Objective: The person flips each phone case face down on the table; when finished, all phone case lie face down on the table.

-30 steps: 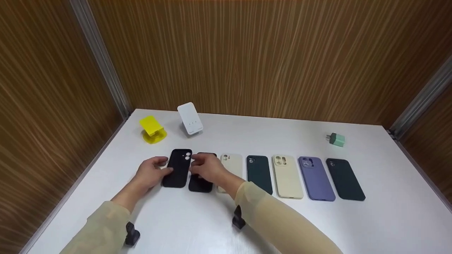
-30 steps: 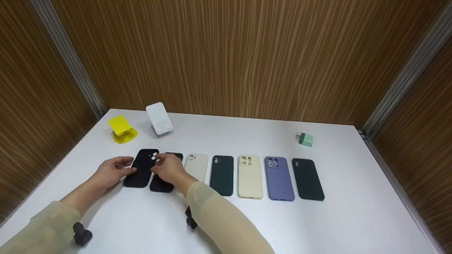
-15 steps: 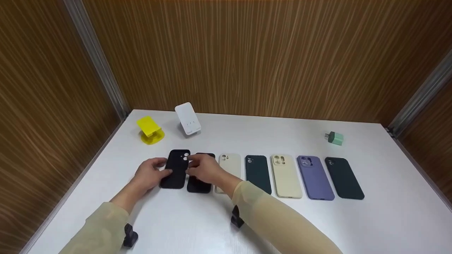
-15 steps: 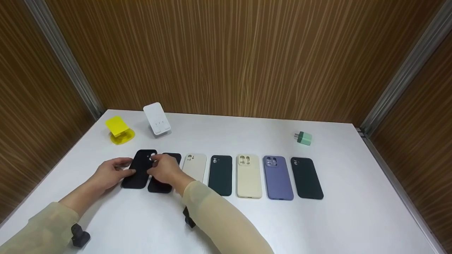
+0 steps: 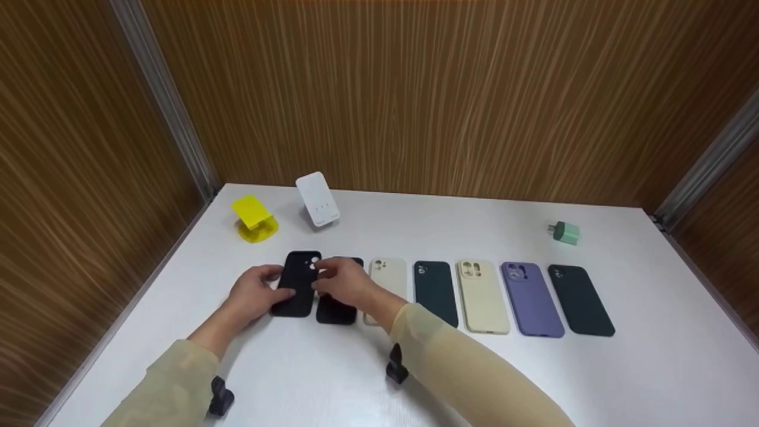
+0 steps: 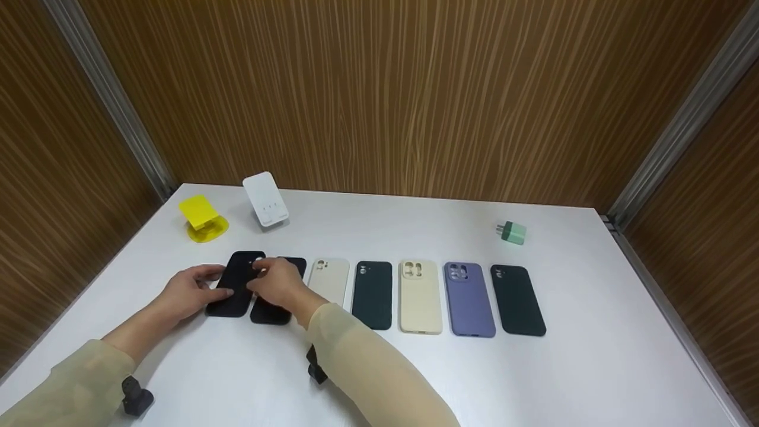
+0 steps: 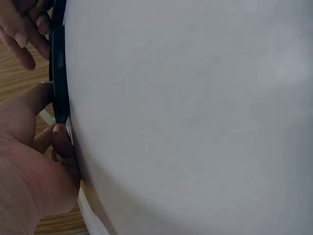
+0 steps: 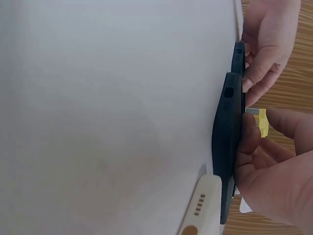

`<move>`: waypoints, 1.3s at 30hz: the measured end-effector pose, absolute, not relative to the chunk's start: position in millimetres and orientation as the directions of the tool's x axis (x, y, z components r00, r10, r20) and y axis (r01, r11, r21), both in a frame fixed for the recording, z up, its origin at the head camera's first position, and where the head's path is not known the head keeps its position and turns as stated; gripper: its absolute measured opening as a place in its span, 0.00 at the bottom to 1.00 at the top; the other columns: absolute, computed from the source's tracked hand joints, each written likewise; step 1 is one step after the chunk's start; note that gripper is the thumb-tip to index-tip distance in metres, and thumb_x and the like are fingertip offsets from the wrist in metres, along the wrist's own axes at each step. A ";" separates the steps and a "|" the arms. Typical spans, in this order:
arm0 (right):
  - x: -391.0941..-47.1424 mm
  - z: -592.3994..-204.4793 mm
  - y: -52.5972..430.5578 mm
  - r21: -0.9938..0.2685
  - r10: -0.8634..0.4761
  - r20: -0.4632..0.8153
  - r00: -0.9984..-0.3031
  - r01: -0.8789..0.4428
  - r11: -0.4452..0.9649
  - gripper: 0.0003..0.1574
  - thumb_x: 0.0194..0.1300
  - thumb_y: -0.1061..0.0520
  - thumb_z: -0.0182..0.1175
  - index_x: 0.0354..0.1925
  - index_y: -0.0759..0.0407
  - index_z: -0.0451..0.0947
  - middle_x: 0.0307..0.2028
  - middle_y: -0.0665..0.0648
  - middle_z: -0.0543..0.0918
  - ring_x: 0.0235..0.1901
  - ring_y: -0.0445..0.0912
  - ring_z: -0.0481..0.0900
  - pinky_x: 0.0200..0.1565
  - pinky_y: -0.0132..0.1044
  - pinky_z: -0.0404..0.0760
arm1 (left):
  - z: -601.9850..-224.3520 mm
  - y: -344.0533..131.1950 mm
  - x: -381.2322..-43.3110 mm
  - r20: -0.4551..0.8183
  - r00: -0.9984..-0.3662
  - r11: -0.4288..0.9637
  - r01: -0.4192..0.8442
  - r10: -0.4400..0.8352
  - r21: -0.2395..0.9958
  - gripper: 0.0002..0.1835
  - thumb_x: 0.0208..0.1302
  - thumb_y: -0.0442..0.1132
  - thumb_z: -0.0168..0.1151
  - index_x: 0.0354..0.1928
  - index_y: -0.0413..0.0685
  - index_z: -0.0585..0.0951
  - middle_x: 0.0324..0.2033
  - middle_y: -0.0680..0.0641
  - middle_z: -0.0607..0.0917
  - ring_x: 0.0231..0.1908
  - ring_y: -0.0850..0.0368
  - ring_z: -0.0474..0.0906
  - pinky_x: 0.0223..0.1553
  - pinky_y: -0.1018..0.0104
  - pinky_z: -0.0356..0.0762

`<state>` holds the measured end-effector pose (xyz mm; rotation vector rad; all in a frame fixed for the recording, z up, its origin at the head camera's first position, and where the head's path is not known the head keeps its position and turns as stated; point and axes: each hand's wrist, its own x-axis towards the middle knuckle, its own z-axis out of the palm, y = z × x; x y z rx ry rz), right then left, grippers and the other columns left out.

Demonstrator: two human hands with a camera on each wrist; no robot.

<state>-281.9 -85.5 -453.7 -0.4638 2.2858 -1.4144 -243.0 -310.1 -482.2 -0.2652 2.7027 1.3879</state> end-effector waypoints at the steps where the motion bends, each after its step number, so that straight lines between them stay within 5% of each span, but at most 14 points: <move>1: -282.2 -454.4 -85.6 -0.912 -0.477 -0.179 -0.861 -0.036 0.408 0.31 0.72 0.60 0.68 0.70 0.59 0.77 0.49 0.55 0.89 0.44 0.44 0.87 0.52 0.40 0.85 | -482.3 -310.1 -243.1 -0.162 -0.980 0.575 -0.197 -0.113 0.794 0.38 0.67 0.43 0.74 0.75 0.39 0.72 0.69 0.35 0.77 0.58 0.43 0.71 0.66 0.46 0.67; 8: -281.9 -457.3 -88.0 -0.955 -0.454 -0.214 -0.865 0.088 0.283 0.32 0.71 0.61 0.68 0.71 0.57 0.77 0.47 0.54 0.87 0.44 0.45 0.85 0.49 0.39 0.84 | -482.7 -310.2 -243.1 -0.174 -0.978 0.549 -0.210 -0.118 0.809 0.38 0.66 0.42 0.74 0.75 0.39 0.72 0.64 0.38 0.80 0.52 0.45 0.71 0.58 0.53 0.70; 21: -280.6 -461.1 -90.6 -0.977 -0.459 -0.207 -0.864 0.211 0.044 0.31 0.75 0.66 0.61 0.73 0.62 0.73 0.61 0.63 0.84 0.56 0.52 0.85 0.59 0.43 0.83 | -478.3 -309.4 -239.7 -0.160 -0.980 0.520 -0.198 -0.117 0.831 0.37 0.67 0.43 0.75 0.73 0.36 0.73 0.59 0.38 0.81 0.51 0.47 0.71 0.54 0.56 0.69; 28: -282.3 -466.7 -93.4 -0.962 -0.433 -0.196 -0.880 0.259 -0.090 0.30 0.72 0.70 0.62 0.71 0.67 0.73 0.56 0.67 0.85 0.51 0.54 0.87 0.56 0.43 0.85 | -477.5 -309.2 -238.6 -0.147 -0.985 0.512 -0.174 -0.094 0.841 0.36 0.68 0.43 0.73 0.73 0.36 0.73 0.59 0.38 0.83 0.52 0.47 0.72 0.56 0.55 0.69; 39: -280.8 -468.9 -91.9 -0.967 -0.409 -0.213 -0.887 0.252 -0.041 0.32 0.73 0.66 0.64 0.72 0.66 0.72 0.44 0.61 0.86 0.42 0.47 0.87 0.51 0.39 0.86 | -471.8 -306.0 -232.4 -0.115 -0.992 0.540 -0.128 -0.057 0.832 0.29 0.69 0.41 0.74 0.69 0.42 0.79 0.61 0.39 0.81 0.51 0.47 0.75 0.56 0.54 0.75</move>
